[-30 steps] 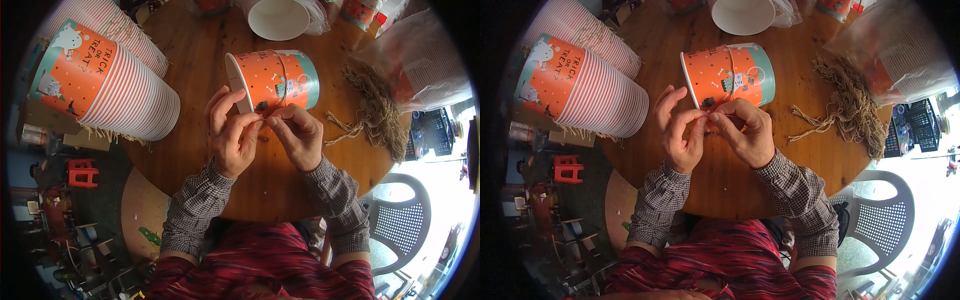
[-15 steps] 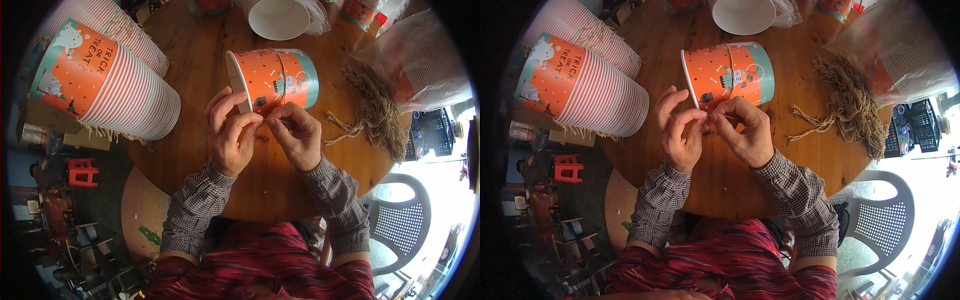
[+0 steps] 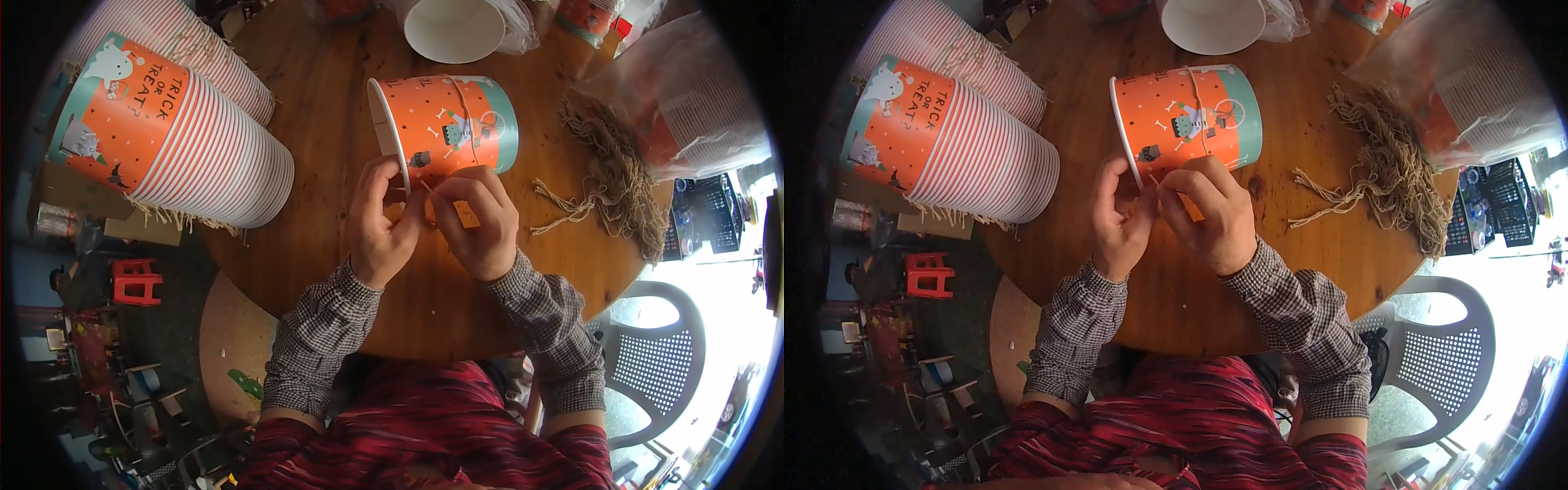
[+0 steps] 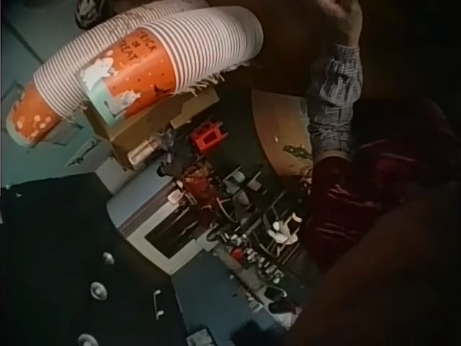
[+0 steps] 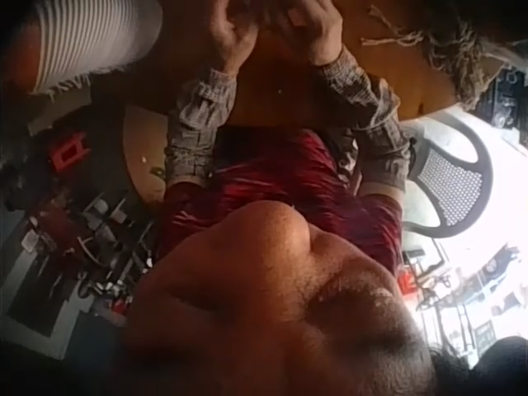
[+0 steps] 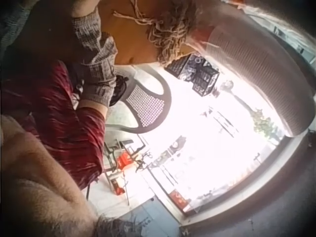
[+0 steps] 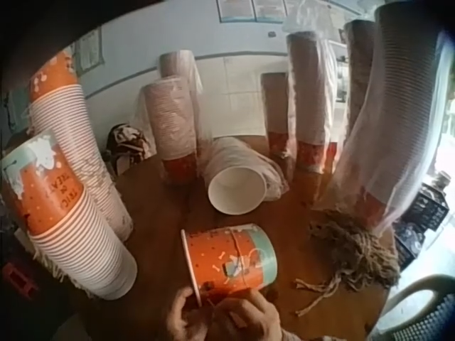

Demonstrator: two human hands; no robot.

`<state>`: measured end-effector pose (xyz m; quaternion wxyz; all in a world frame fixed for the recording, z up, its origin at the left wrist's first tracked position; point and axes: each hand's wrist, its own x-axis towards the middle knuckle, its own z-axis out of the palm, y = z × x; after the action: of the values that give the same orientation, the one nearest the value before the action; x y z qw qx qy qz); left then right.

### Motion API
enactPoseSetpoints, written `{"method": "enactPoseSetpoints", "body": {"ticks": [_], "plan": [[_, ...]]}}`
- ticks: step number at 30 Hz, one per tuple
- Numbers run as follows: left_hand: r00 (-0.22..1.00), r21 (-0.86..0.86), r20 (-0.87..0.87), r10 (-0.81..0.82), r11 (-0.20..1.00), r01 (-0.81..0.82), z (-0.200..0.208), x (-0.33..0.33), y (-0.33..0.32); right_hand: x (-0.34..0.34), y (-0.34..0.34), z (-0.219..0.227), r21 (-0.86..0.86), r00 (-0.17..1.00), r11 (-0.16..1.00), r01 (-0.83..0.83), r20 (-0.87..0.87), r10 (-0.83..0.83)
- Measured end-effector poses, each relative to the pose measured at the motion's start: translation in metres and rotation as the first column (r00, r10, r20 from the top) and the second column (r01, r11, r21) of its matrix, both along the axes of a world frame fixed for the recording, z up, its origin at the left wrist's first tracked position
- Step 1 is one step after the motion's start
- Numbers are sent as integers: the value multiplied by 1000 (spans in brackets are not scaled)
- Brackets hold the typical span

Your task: Attaching string handles to decorative paper buckets for packaging.

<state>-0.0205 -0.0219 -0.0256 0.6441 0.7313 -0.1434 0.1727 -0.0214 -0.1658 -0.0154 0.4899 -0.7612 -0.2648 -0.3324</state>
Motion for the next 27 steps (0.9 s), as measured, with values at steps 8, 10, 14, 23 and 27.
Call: {"method": "enactPoseSetpoints", "body": {"ticks": [8, 10, 14, 23, 27], "plan": [[996, 64, 87, 14, 998, -19, 0, -1, -2, 0, 1, -2, 49, 993, 999, -8, -121, 14], [997, 60, 79, 9, 998, -13, 1, -1, -2, -1, 1, -2, 51, 991, 999, -5, -132, 12], [998, 47, 66, -1, 999, -2, 2, -2, -3, 0, 2, -1, 43, 991, 999, -3, -137, 9], [992, -16, -12, -128, 992, 128, 1, -7, 0, 0, -1, -2, -5, 992, 999, 37, -118, -37], [992, 10, -14, -125, 992, 125, -3, -2, 3, 3, 0, -2, -48, 987, 997, 58, -144, -65]]}}
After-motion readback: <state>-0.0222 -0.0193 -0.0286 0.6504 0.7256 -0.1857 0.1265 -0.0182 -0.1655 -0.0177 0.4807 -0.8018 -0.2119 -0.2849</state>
